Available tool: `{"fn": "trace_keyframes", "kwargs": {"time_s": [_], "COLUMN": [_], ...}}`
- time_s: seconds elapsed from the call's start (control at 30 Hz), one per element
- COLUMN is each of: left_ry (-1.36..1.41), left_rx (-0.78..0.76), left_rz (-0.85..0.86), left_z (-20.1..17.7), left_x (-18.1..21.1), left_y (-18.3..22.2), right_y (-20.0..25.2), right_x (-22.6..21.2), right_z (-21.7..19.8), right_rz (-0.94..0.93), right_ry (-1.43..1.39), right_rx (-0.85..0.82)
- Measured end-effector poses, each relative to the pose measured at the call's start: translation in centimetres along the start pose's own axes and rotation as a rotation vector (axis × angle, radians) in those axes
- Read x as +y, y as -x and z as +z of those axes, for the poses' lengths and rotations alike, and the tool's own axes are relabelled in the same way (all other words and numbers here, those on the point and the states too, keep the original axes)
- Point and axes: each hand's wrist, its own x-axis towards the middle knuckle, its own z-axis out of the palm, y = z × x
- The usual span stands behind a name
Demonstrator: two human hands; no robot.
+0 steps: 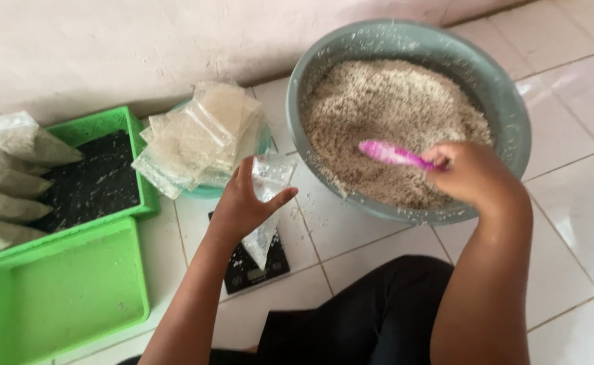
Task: The person scoops a white granular substance from a large basin into small clear plastic bags using a pink scoop. They place the filled bags on a digital scale to check the weight, then move the completed bags into a green tray. The process is repeated for multiple bags.
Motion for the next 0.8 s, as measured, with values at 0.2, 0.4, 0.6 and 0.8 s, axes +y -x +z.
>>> {"fn": "trace_keyframes", "kwargs": {"time_s": [0.2,0.4,0.6,0.8], "left_ry": [-0.013,-0.032,-0.059,-0.038], "left_rx": [-0.004,-0.006,-0.054,-0.036], "left_rz": [-0.029,-0.03,-0.076,-0.077], "left_z": [0.4,0.3,0.2,0.3], "left_x": [-0.4,-0.3,0.1,0.2], "left_y": [-0.1,-0.3,0.1,0.1], "right_y": [0.6,2.0,3.5,2.0], "right_x": [0.7,0.2,-1.4,-1.7], "right_z": [-0.2,-0.9,-1.1,0.5], "right_rz": [0.025,-0.02,0.07,-0.096], "right_ry": [0.022,0.038,0.09,0.136], "right_rx": [0.05,0.006,-0.113,-0.06]}}
